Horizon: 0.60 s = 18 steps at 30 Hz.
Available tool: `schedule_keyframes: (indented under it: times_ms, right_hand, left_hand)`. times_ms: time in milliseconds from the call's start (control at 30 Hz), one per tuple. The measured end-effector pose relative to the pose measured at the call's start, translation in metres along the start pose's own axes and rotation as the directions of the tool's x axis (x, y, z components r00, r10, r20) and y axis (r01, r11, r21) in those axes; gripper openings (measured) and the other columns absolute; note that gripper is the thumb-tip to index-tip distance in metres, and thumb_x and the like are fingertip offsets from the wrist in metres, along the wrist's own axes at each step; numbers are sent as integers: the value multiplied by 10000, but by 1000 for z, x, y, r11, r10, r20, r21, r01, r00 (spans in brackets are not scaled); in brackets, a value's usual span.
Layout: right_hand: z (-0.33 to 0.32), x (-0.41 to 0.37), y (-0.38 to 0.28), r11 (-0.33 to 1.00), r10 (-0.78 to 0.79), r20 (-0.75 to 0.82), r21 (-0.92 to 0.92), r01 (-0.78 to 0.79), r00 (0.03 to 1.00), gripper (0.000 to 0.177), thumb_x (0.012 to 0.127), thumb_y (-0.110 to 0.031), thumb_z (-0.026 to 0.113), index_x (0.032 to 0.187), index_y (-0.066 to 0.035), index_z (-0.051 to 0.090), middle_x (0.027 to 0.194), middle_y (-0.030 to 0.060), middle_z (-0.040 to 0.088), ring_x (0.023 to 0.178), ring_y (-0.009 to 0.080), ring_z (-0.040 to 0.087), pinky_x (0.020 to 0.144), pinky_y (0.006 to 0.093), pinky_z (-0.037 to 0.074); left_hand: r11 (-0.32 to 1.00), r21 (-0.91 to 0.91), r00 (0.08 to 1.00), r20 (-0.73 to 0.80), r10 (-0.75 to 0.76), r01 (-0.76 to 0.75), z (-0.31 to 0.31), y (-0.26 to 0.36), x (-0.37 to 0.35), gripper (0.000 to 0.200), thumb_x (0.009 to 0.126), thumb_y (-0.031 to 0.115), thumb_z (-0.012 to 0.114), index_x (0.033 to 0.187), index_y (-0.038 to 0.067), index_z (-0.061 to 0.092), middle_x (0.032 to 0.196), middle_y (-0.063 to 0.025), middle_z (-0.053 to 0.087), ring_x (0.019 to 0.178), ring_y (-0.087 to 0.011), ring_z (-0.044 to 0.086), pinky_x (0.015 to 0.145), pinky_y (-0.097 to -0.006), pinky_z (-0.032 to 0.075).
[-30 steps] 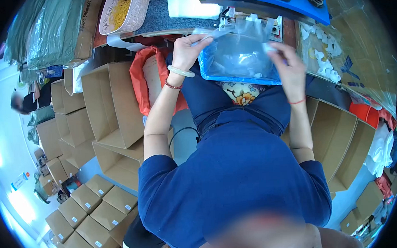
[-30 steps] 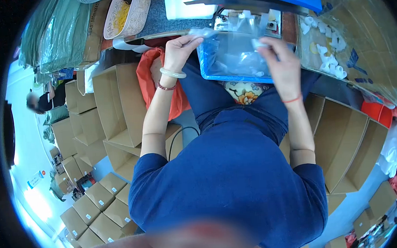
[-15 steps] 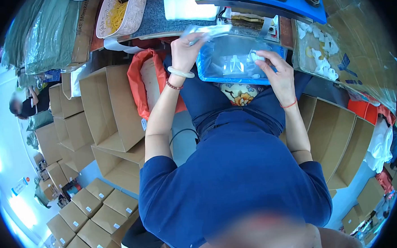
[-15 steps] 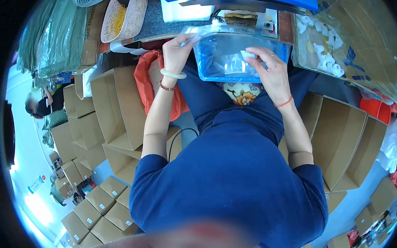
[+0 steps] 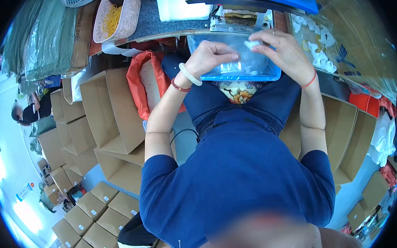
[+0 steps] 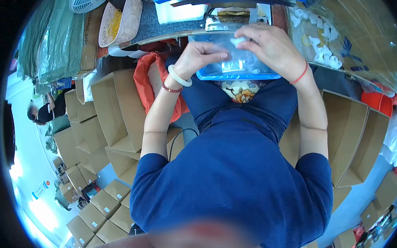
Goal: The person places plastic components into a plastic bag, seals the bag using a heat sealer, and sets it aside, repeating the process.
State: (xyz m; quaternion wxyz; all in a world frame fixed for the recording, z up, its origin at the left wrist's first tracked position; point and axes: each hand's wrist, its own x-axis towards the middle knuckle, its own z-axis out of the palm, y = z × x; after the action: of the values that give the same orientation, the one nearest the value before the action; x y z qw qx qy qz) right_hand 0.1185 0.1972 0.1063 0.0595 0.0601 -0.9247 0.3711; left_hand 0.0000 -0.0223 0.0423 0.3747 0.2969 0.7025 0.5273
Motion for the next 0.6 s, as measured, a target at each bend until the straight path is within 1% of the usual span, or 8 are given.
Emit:
schedule_keyframes:
  times_ms: [67,167,233,333,367,467,533,600]
  right_hand:
    - [2,2,8,999,43,60,31,-44,997,268,894,-230,654,1067,-24,657,991,136,677,907,291,651,795,339,499]
    - [16,4,30,965,182,87,173,-195,979,294,905,-244,651,1094,-18,648,1029,140,683,953,269,669,821,328,507]
    - [17,2,42,928,372,-231,92,-360,899,302,916,-261,642,1111,-31,644,1079,138,680,980,262,677,833,326,512]
    - [2,-16,46,868,333,-442,-202,-454,833,246,927,-218,611,1123,-72,642,1108,148,667,956,342,664,813,399,521]
    - [-4,-19,47,760,319,-541,-345,-551,778,223,933,-189,592,1126,-86,638,1097,150,664,951,367,653,809,426,521]
    - [3,-20,107,661,343,-525,-455,-597,779,214,922,-117,550,1118,-90,631,1077,166,645,971,399,622,810,471,511]
    - [14,-27,158,671,224,-473,-559,-487,852,261,869,-87,554,1101,-116,670,1095,159,622,986,366,622,805,452,518]
    - [16,-26,161,725,193,-519,-496,-478,832,308,826,-39,565,1108,-109,668,1088,168,608,985,374,619,834,447,515]
  left_hand:
    - [963,-231,956,284,-71,140,1,-5,5,197,889,121,704,1025,-21,720,940,-80,729,847,-128,681,773,-248,539]
    - [874,-421,950,283,-129,244,8,-22,17,204,904,106,677,1046,-40,702,964,-111,727,910,-187,699,810,-271,548]
    - [698,-651,953,237,-187,298,10,-27,35,222,916,83,650,1081,-64,671,1031,-153,707,942,-218,696,846,-295,548]
    - [587,-769,968,192,-164,252,7,-32,69,280,915,76,644,1149,-77,617,1128,-169,665,1025,-228,668,898,-301,538]
    - [587,-770,968,195,-157,250,8,-33,75,280,915,76,644,1149,-77,617,1128,-169,665,1025,-228,668,898,-301,538]
    - [566,-783,964,176,-198,259,9,-36,76,286,914,112,663,1134,-67,630,1109,-142,672,1013,-200,664,899,-287,535]
    - [738,-644,978,79,-195,199,8,-37,65,314,900,141,693,1140,-54,642,1121,-112,673,997,-161,655,880,-273,537]
    - [956,-282,989,-91,-114,85,-10,-39,58,239,885,131,708,1069,-22,700,970,-72,710,866,-128,666,767,-247,548]
